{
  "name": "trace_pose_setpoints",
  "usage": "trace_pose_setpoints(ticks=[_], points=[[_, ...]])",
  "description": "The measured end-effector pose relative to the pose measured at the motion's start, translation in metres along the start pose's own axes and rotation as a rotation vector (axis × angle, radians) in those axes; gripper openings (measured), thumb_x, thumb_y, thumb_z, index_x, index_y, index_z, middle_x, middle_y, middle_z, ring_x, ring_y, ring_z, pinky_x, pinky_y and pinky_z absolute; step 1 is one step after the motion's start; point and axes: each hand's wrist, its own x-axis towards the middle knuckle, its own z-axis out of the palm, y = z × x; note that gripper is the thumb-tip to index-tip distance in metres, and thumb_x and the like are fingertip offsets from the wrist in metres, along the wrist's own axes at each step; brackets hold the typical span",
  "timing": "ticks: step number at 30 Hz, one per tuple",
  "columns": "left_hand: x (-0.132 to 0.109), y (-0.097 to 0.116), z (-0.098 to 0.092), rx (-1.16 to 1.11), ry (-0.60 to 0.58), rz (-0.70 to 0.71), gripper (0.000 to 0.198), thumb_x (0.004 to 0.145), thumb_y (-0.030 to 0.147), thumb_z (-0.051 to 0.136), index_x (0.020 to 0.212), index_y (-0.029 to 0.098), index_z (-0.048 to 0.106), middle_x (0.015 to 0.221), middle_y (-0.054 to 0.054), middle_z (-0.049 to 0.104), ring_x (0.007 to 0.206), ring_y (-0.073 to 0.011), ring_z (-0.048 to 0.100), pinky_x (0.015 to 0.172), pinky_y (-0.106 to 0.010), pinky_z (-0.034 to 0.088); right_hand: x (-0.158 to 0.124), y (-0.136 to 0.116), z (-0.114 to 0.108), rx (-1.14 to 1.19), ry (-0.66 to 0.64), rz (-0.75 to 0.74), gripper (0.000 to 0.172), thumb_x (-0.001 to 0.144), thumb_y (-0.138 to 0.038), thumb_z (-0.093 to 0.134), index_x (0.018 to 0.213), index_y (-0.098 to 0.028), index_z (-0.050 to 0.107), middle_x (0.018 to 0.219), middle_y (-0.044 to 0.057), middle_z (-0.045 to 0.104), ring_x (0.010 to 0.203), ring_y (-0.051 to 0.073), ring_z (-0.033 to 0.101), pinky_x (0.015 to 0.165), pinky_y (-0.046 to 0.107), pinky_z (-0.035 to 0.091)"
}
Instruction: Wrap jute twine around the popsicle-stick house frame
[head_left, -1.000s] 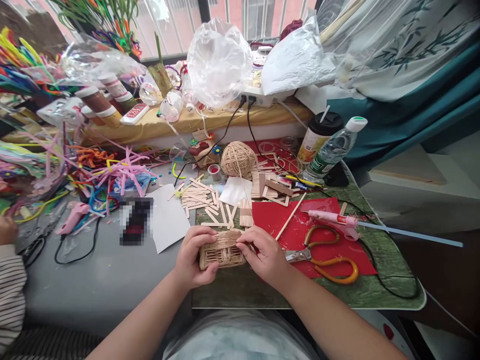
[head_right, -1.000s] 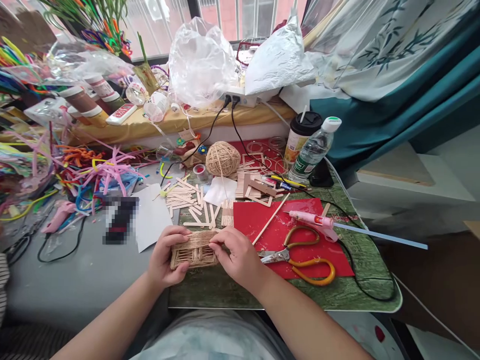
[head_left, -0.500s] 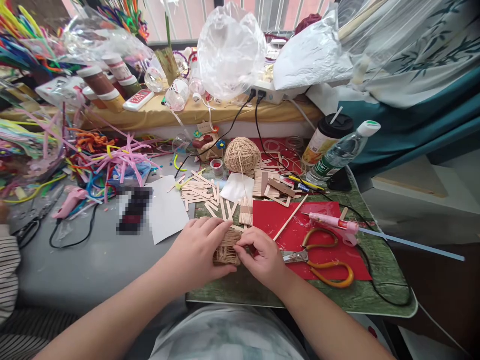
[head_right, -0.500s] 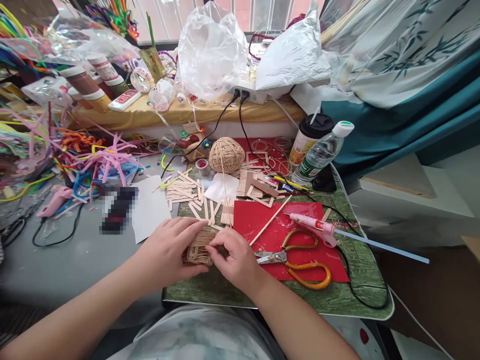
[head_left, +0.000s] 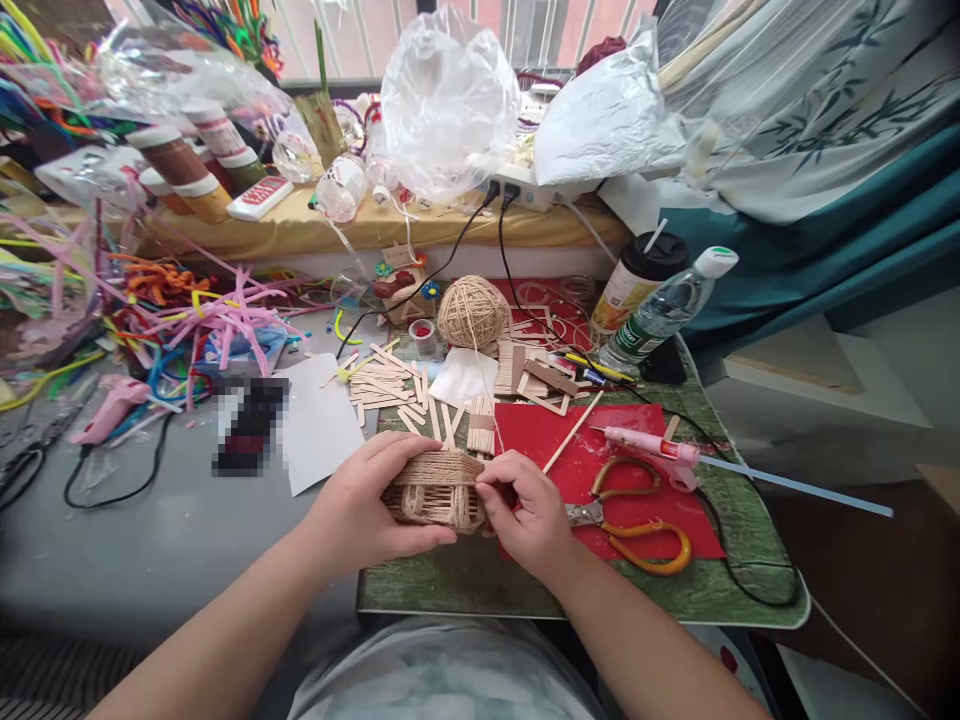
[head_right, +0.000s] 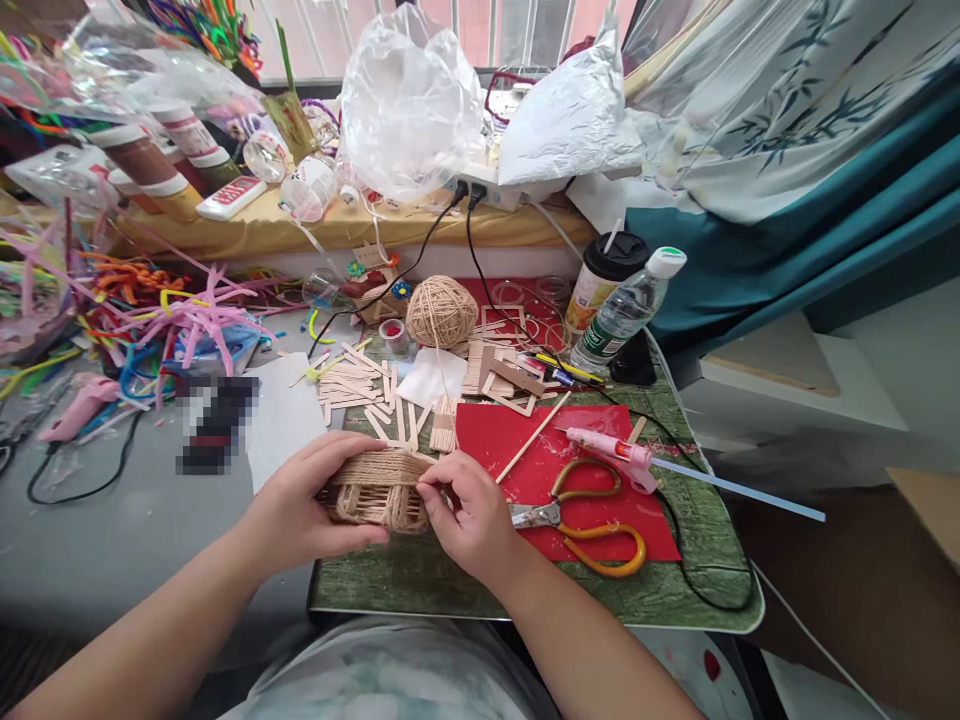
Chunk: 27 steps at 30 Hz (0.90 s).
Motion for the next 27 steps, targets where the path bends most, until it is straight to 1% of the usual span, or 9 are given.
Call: trace_pose_setpoints(ticks=[3,6,9,12,16,22,24,26,27], points=[[-0.004,-0.007,0.015,-0.089,0.099,-0.045,0.079,0.070,0.054,0.096,0.135,0.028,0.062,0.124,-0.011,0.072,0.112,-0.0324,0.070,0.097,-0.043,0.057,-0.001,0.001,0.001,0.002,0.004,0.036,0.006,0.103,-0.022,0.063,0.100,-0.024,0.068,0.088,0.005,0.066,0.078,0.020,0.064,0.068,0.034,0.053],[-0.012,-0.017,0.037,-0.221,0.178,-0.094,0.077,0.071,0.058,0.093,0.134,0.027,0.061,0.123,-0.012,0.069,0.110,-0.0316,0.069,0.095,-0.042,0.057,0.000,0.001,0.000,0.007,0.035,0.021,0.006,0.101,-0.019,0.065,0.099,-0.024,0.068,0.087,0.004,0.066,0.078,0.020,0.063,0.068,0.034,0.052],[-0.018,-0.027,0.057,-0.308,0.269,-0.054,0.082,0.069,0.065,0.092,0.135,0.027,0.060,0.124,-0.012,0.066,0.112,-0.0322,0.068,0.098,-0.045,0.055,0.001,-0.002,-0.002,-0.006,0.045,-0.003,0.009,0.098,-0.016,0.067,0.097,-0.024,0.068,0.087,0.004,0.064,0.078,0.019,0.062,0.069,0.034,0.052],[-0.019,-0.035,0.066,-0.322,0.303,0.009,0.087,0.067,0.070,0.091,0.136,0.027,0.059,0.122,-0.012,0.065,0.112,-0.0324,0.066,0.098,-0.046,0.054,0.002,-0.004,-0.003,-0.020,0.028,-0.013,0.011,0.097,-0.014,0.067,0.097,-0.024,0.067,0.087,0.003,0.063,0.078,0.019,0.061,0.068,0.034,0.051],[-0.021,-0.041,0.064,-0.275,0.255,0.049,0.089,0.068,0.071,0.090,0.138,0.027,0.056,0.121,-0.012,0.063,0.110,-0.0318,0.065,0.096,-0.046,0.054,0.000,-0.006,0.000,-0.018,0.013,-0.028,0.013,0.096,-0.012,0.067,0.098,-0.025,0.067,0.087,0.003,0.062,0.078,0.019,0.060,0.067,0.033,0.051],[-0.022,-0.045,0.061,-0.203,0.226,0.057,0.092,0.069,0.072,0.088,0.139,0.026,0.049,0.117,-0.010,0.061,0.103,-0.0288,0.066,0.091,-0.043,0.056,0.000,-0.005,-0.001,-0.007,-0.015,-0.048,0.011,0.098,-0.013,0.066,0.099,-0.024,0.067,0.089,0.004,0.062,0.080,0.019,0.060,0.069,0.033,0.052],[-0.019,-0.040,0.054,-0.189,0.173,0.041,0.088,0.073,0.072,0.085,0.139,0.026,0.048,0.121,-0.012,0.061,0.109,-0.0307,0.067,0.094,-0.046,0.057,0.000,-0.003,-0.001,-0.010,-0.001,-0.037,0.010,0.098,-0.013,0.066,0.098,-0.024,0.066,0.089,0.003,0.061,0.079,0.018,0.060,0.067,0.032,0.051],[-0.014,-0.025,0.043,-0.132,0.100,0.023,0.086,0.075,0.069,0.085,0.139,0.026,0.048,0.134,-0.017,0.059,0.126,-0.0355,0.063,0.104,-0.051,0.055,0.000,-0.002,0.000,-0.008,0.012,-0.026,0.010,0.098,-0.014,0.065,0.097,-0.024,0.066,0.089,0.003,0.060,0.078,0.018,0.059,0.065,0.031,0.049],[-0.010,-0.015,0.037,-0.081,0.067,0.017,0.087,0.075,0.067,0.086,0.140,0.025,0.048,0.144,-0.020,0.056,0.137,-0.0382,0.058,0.110,-0.053,0.053,0.000,-0.002,0.001,-0.006,0.011,-0.021,0.010,0.098,-0.014,0.065,0.097,-0.024,0.065,0.089,0.003,0.059,0.078,0.018,0.058,0.065,0.031,0.049]])
